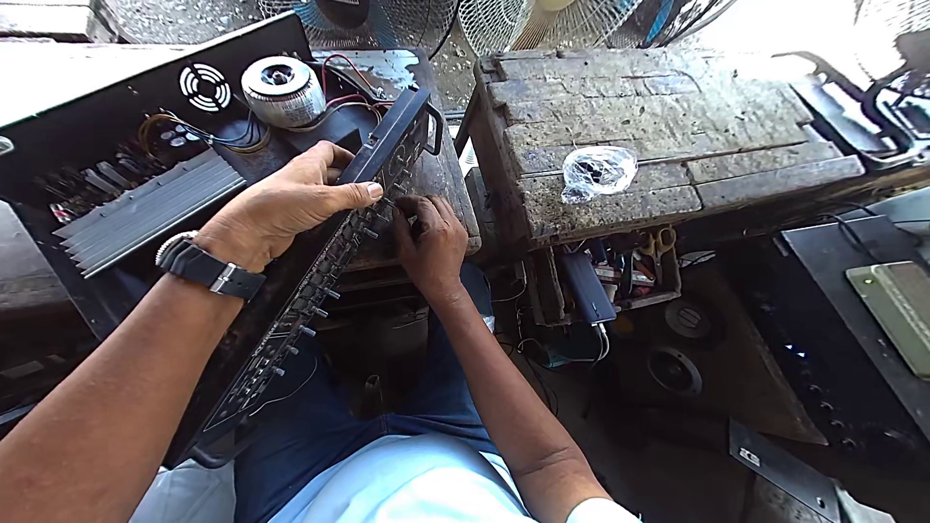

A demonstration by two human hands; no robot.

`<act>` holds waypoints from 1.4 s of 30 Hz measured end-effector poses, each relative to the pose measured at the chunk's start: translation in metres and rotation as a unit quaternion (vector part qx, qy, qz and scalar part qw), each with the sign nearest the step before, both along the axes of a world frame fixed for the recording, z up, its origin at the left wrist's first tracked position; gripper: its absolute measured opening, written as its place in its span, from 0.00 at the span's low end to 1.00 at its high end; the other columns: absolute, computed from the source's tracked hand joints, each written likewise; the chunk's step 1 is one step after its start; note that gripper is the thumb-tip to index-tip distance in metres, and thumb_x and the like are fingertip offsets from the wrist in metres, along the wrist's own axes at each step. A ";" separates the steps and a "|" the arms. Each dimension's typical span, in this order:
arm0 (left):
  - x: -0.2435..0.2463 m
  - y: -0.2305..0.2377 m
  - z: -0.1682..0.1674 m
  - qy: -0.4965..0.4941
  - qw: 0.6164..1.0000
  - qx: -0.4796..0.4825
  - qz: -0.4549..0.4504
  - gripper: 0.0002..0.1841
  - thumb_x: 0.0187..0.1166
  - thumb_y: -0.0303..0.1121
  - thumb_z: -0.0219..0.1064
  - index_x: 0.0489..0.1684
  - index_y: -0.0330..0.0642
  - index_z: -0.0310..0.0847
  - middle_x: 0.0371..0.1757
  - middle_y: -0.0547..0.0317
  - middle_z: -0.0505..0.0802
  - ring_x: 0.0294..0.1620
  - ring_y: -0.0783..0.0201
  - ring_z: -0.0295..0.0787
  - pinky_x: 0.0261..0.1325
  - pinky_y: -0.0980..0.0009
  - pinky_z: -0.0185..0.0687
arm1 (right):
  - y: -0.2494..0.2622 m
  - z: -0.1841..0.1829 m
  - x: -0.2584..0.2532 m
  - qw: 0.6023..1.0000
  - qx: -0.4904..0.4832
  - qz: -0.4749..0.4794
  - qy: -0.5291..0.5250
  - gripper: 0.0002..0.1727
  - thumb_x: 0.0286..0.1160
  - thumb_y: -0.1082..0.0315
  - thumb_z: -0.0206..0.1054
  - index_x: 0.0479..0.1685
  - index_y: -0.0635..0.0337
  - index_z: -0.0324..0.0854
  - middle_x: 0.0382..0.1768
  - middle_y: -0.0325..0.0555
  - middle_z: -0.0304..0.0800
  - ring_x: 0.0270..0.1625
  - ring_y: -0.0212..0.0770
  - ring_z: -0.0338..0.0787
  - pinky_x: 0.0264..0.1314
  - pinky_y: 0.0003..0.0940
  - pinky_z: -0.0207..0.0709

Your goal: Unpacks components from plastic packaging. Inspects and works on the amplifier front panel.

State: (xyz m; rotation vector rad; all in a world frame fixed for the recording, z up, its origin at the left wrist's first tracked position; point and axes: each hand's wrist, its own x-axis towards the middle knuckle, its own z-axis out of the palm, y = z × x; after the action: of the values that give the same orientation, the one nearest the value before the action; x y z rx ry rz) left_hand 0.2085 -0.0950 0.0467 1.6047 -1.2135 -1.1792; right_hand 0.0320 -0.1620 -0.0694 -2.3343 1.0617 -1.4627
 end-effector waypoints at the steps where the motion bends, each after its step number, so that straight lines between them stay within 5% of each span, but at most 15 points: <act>1: 0.000 0.000 0.000 -0.001 1.000 0.002 -0.001 0.31 0.77 0.42 0.75 0.76 0.47 0.65 0.55 0.57 0.93 0.50 0.65 0.93 0.51 0.67 0.91 | 0.000 0.000 -0.001 1.000 0.003 0.007 -0.002 0.09 0.74 0.65 0.70 0.45 0.54 0.94 0.42 0.41 0.95 0.47 0.39 0.92 0.49 0.38 0.85; 22: 0.002 -0.001 -0.003 -0.017 1.000 0.003 -0.001 0.30 0.77 0.43 0.75 0.74 0.48 0.67 0.54 0.59 0.93 0.51 0.67 0.93 0.51 0.69 0.90 | 0.000 -0.002 -0.001 1.000 0.002 0.002 -0.021 0.07 0.73 0.62 0.76 0.43 0.53 0.96 0.40 0.39 0.96 0.47 0.38 0.92 0.50 0.37 0.86; 31: 0.002 -0.001 -0.001 -0.023 1.000 0.005 -0.002 0.31 0.77 0.44 0.74 0.76 0.48 0.66 0.55 0.59 0.92 0.51 0.66 0.93 0.52 0.67 0.90 | -0.002 0.006 0.003 0.999 0.035 -0.004 0.012 0.08 0.73 0.58 0.76 0.46 0.44 0.95 0.37 0.32 0.93 0.40 0.34 0.90 0.40 0.37 0.82; 36: 0.001 -0.001 -0.001 -0.008 1.000 0.001 -0.001 0.30 0.77 0.43 0.74 0.75 0.48 0.66 0.54 0.58 0.92 0.50 0.67 0.93 0.51 0.69 0.90 | -0.004 0.010 -0.003 0.999 0.048 0.024 -0.003 0.13 0.69 0.60 0.77 0.51 0.50 0.94 0.32 0.32 0.92 0.33 0.31 0.88 0.35 0.33 0.82; 42: 0.001 -0.001 -0.001 -0.006 1.000 0.000 -0.004 0.29 0.78 0.42 0.74 0.74 0.47 0.67 0.52 0.57 0.93 0.49 0.66 0.93 0.50 0.68 0.90 | -0.006 0.013 -0.002 0.998 0.042 0.023 0.035 0.09 0.71 0.60 0.76 0.48 0.45 0.95 0.37 0.33 0.94 0.38 0.33 0.90 0.37 0.37 0.83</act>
State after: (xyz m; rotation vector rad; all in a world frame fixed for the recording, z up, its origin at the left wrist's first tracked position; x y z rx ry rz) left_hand 0.2092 -0.0961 0.0452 1.6100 -1.2285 -1.1776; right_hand 0.0301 -0.1680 -0.0559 -2.3493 1.0576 -1.3037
